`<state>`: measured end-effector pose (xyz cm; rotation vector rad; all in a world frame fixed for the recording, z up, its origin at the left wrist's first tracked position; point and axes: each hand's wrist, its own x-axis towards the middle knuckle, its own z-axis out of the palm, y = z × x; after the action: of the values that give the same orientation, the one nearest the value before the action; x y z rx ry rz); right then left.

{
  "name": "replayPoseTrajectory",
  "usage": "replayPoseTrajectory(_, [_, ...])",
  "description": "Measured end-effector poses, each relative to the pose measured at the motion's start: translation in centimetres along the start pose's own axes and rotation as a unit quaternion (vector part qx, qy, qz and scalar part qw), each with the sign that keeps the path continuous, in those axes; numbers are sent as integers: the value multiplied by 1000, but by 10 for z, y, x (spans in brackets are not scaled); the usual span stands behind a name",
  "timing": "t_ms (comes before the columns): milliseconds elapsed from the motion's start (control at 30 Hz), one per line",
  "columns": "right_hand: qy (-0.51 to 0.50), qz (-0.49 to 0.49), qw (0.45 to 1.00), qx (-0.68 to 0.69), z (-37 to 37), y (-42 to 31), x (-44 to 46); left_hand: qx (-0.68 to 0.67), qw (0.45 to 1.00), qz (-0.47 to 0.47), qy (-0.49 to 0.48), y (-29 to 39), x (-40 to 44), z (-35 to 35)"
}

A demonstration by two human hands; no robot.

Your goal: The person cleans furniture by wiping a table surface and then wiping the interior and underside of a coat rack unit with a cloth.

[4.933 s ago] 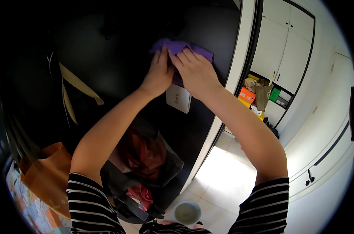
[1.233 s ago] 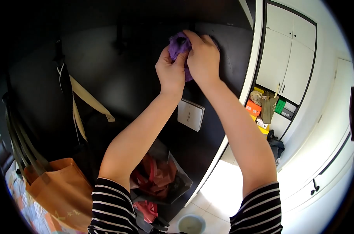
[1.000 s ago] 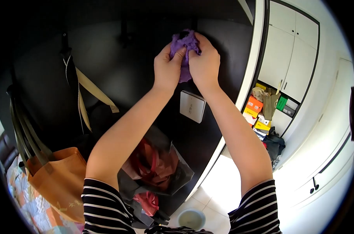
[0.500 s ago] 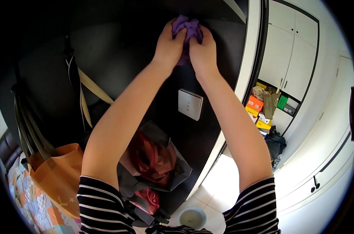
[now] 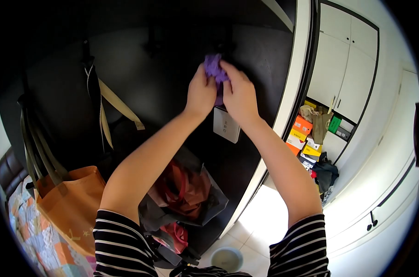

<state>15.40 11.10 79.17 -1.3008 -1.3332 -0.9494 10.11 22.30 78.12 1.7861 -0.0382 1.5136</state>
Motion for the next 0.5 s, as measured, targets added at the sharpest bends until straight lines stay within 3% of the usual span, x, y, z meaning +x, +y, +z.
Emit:
replayPoseTrajectory(67, [-29, -129, 980, -150, -9, 2, -7, -76, 995, -27, 52, 4, -11, -2])
replayPoseTrajectory(167, [73, -139, 964, -216, -15, 1, 24, -20, 987, 14, 159, 0, 28, -3])
replayPoseTrajectory(200, [77, -111, 963, -231, -16, 1, 36, -12, 987, 46, 151, 3, 42, -2])
replayPoseTrajectory(333, [33, -158, 933, -322, -11, 7, 61, -6, 1000, 19, -3, 0, 88, 6])
replayPoseTrajectory(433, [31, -194, 932, -306, -4, 12, 64, -116, 989, 92, -26, -17, 90, 5])
replayPoseTrajectory(500, [13, -191, 937, -293, -2, 14, 68, 60, 972, 228, -14, -24, 89, 3])
